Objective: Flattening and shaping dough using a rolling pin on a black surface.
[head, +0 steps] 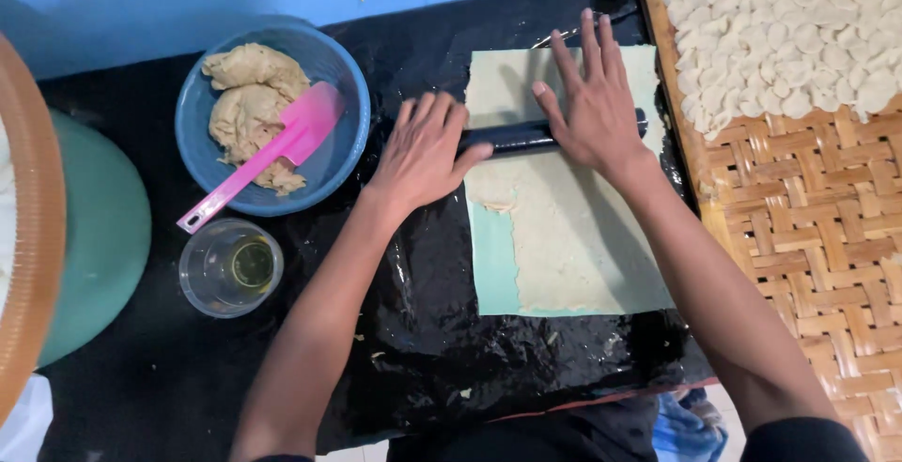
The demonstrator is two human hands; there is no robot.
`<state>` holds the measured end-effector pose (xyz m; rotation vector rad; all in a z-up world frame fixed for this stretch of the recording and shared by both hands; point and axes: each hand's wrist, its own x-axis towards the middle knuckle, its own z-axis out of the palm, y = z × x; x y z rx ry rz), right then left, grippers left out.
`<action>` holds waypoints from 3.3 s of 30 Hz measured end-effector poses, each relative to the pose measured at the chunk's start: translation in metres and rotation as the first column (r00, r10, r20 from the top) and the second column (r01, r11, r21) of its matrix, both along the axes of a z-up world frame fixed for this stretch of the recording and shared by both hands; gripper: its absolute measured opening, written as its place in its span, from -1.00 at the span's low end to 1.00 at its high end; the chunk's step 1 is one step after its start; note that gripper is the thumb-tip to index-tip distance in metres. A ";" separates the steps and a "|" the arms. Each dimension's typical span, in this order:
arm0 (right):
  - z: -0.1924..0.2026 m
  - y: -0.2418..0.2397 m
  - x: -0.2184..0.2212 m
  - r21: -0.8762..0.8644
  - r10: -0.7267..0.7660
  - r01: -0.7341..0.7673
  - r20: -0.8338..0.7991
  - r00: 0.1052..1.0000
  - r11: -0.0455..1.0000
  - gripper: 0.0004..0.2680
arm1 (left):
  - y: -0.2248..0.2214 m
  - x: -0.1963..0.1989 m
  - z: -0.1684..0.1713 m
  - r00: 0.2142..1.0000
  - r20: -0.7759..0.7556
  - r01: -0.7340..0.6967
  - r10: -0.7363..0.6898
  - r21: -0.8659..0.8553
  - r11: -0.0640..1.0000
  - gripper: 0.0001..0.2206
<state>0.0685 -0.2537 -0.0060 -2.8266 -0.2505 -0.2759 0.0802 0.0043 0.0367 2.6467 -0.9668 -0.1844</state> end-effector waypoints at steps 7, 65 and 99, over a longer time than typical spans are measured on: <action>-0.016 0.009 -0.022 -0.074 -0.099 0.091 -0.114 0.988 0.993 -0.47 | -0.006 -0.002 -0.065 0.963 0.214 -0.153 0.167 -0.079 0.985 -0.38; 0.033 0.040 -0.203 0.038 -0.080 0.083 -0.086 0.993 0.996 -0.60 | 0.018 -0.132 -0.015 0.994 0.110 0.026 -0.019 -0.063 0.998 -0.55; -0.014 0.019 -0.151 -0.052 -0.119 0.111 -0.175 0.977 0.992 -0.50 | -0.030 -0.102 -0.053 0.990 -0.011 -0.138 0.138 0.016 0.990 -0.26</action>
